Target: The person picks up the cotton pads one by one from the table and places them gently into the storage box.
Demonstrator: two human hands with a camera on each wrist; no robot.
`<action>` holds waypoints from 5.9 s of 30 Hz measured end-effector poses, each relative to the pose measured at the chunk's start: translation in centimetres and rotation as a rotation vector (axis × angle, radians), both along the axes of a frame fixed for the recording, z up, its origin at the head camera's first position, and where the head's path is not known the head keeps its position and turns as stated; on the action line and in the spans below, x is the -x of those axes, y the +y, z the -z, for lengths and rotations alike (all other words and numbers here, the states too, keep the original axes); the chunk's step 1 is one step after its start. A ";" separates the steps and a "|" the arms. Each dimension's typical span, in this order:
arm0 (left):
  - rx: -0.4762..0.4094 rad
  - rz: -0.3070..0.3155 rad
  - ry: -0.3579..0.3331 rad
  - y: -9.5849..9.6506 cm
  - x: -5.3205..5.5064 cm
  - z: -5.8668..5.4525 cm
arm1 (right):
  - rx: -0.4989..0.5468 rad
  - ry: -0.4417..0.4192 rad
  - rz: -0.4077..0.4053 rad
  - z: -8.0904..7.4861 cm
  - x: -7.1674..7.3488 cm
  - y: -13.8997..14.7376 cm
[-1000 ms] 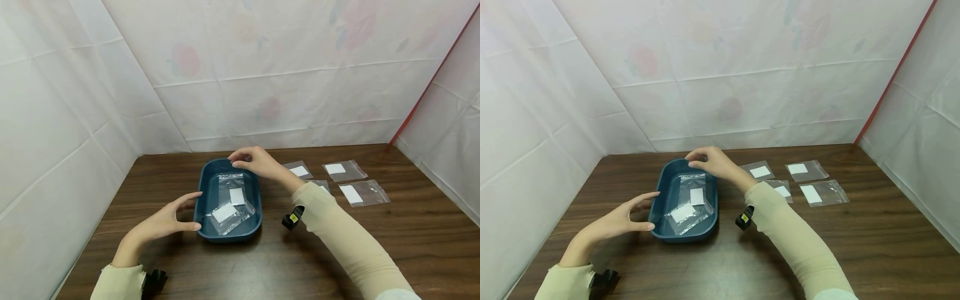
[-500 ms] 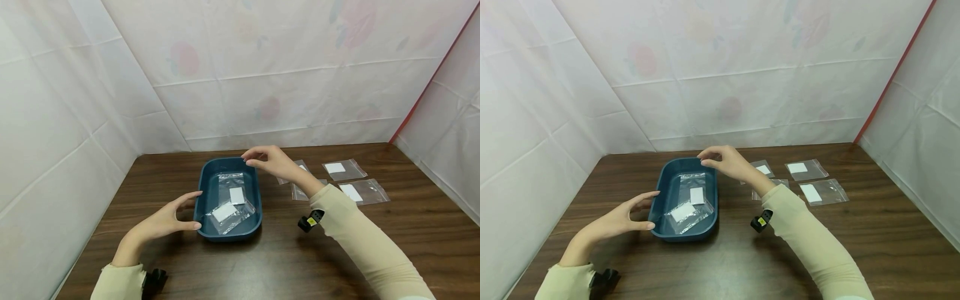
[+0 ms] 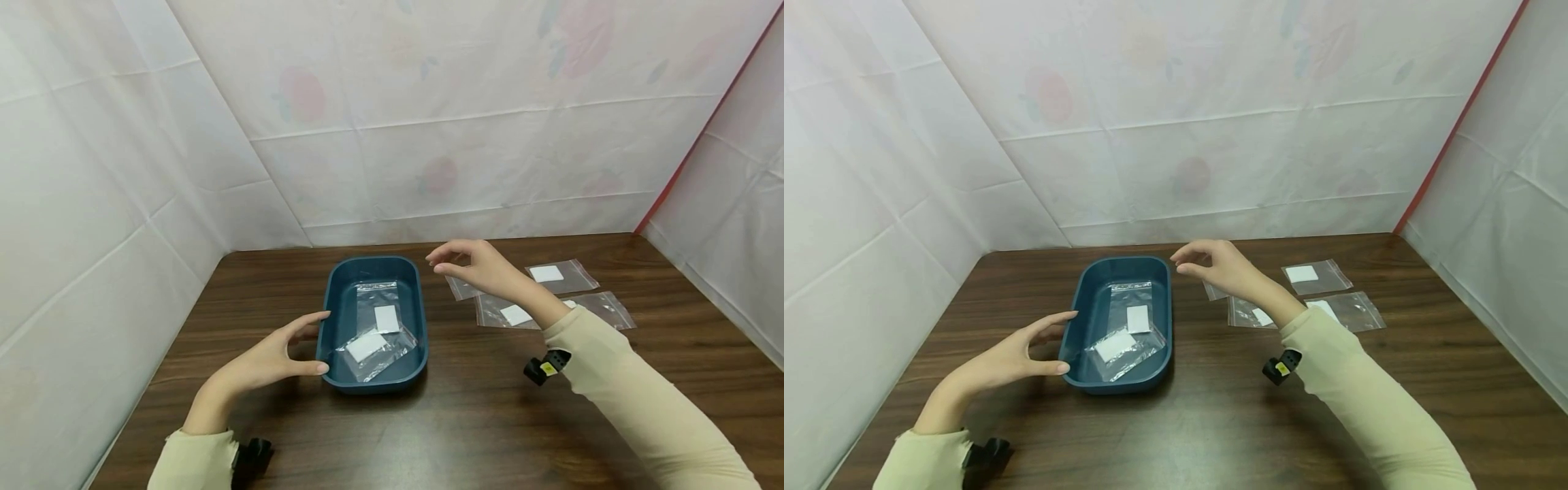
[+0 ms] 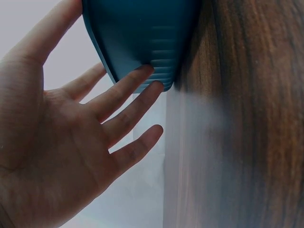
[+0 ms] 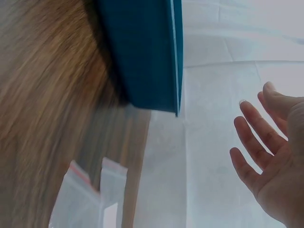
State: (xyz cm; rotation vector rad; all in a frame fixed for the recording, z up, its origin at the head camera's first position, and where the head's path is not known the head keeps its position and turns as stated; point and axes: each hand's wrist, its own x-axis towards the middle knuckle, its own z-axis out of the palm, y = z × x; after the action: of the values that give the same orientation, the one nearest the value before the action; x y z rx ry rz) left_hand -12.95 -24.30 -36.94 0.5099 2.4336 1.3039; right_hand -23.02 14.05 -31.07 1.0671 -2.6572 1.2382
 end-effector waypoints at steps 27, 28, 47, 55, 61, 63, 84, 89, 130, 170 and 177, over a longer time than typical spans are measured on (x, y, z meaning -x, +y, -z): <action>0.004 -0.009 -0.005 0.3 0.0 0.0 | -0.094 -0.114 0.200 5.6 -0.6 5.1; 0.005 -0.009 -0.006 0.3 0.0 0.0 | -0.093 -0.118 0.208 5.9 -0.7 5.2; 0.005 -0.006 -0.005 0.4 0.1 -0.1 | -0.135 -0.226 0.314 8.4 -1.5 6.5; 0.004 -0.006 -0.011 0.5 0.0 -0.2 | -0.183 -0.232 0.326 8.5 -1.2 6.7; 0.016 -0.008 -0.003 0.4 0.0 -0.1 | -0.239 -0.167 0.283 8.8 -0.9 6.6; 0.015 -0.008 -0.003 0.4 0.0 -0.1 | -0.250 -0.160 0.274 8.8 -0.8 6.6; 0.002 -0.007 -0.012 0.4 0.0 -0.2 | -0.334 -0.173 0.301 8.7 -0.7 6.4; 0.007 -0.010 -0.009 0.4 0.0 -0.3 | -0.380 -0.110 0.297 8.5 -0.9 6.3; 0.016 -0.011 -0.006 0.4 0.0 -0.2 | -0.135 0.017 0.419 3.5 -2.1 7.2; 0.015 -0.004 -0.007 0.3 0.1 -0.3 | 0.094 0.191 0.199 -1.9 -6.0 -1.1; 0.011 -0.005 -0.013 0.2 0.0 -0.3 | 0.123 0.195 0.132 -2.2 -6.3 -3.2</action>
State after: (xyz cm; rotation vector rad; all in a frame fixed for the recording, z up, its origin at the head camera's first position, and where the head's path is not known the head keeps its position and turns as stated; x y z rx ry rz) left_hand -12.94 -24.07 -36.60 0.4911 2.4313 1.2916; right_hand -16.73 10.85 -28.86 0.9266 -2.4291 1.1889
